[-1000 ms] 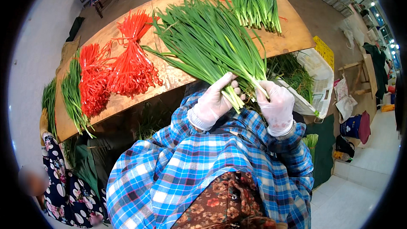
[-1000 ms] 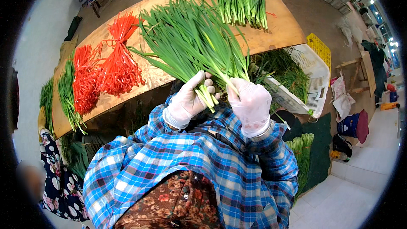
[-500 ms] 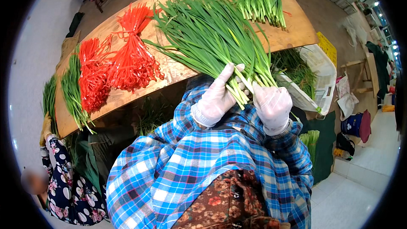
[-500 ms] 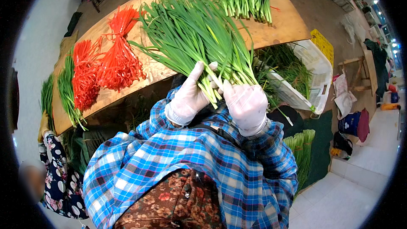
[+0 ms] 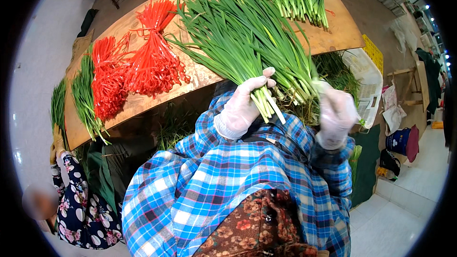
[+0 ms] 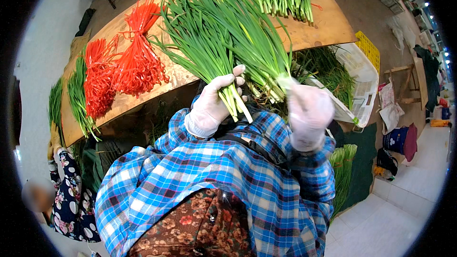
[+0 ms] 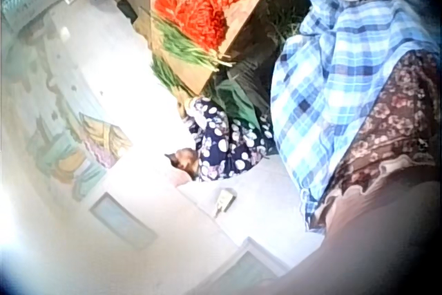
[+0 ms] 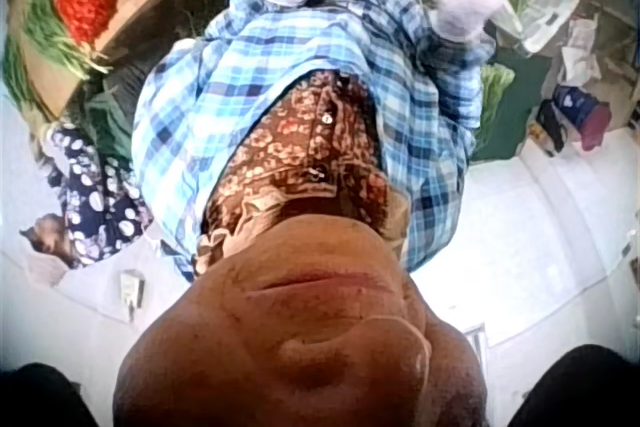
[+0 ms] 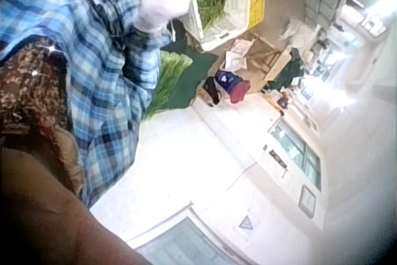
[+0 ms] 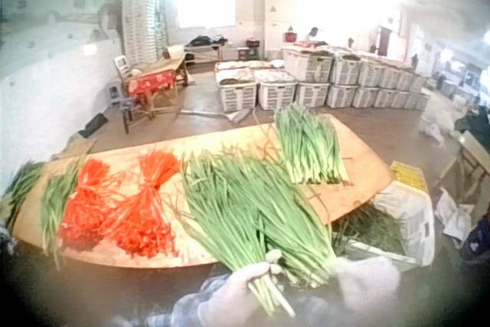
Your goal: The person gathers bundles of green onions, removes loose or yellowing leaves by hand, and secures each bundle with a rubber band before placing them into a white crate.
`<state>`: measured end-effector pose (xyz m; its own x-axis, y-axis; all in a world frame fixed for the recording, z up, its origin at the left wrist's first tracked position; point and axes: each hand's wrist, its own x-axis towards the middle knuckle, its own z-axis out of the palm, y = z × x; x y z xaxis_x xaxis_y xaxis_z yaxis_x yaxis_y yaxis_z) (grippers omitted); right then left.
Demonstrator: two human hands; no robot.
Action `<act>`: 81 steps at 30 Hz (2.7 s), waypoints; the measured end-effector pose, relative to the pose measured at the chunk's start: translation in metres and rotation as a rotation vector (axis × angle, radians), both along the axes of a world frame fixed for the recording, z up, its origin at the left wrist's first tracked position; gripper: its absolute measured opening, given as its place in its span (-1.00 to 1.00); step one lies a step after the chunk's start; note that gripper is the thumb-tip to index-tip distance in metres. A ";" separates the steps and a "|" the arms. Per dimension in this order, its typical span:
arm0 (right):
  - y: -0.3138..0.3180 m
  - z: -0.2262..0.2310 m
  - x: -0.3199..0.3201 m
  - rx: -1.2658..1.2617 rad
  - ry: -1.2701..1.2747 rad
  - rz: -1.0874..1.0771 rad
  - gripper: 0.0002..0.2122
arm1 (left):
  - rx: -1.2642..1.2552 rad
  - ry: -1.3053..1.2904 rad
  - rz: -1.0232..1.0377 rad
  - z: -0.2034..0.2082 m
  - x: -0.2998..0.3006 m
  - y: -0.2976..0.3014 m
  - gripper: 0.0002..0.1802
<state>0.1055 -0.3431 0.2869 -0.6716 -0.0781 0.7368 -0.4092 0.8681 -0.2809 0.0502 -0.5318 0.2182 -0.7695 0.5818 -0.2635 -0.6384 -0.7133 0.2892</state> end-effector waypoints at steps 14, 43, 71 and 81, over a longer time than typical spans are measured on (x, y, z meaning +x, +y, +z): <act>0.139 -0.169 0.072 0.425 -1.049 -0.478 -0.78 | 0.427 -0.062 -0.017 -0.002 0.007 -0.022 -0.64; -0.015 -0.018 -0.008 -0.666 -0.879 0.136 -0.84 | 0.061 -0.064 -0.092 -0.002 0.010 0.020 -0.85; -0.036 -0.036 0.006 -1.037 -0.688 0.098 -0.92 | -0.034 -0.014 -0.068 -0.013 0.018 0.030 -0.74; 0.012 -0.007 0.035 -1.065 -0.350 -0.136 -0.93 | 0.044 -0.060 -0.004 -0.009 0.018 0.019 -0.80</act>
<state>0.1409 -0.3316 0.2798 -0.8090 0.5672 0.1543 -0.0830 0.1497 -0.9852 0.0686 -0.5133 0.2095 -0.7507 0.5968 -0.2832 -0.6565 -0.7219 0.2190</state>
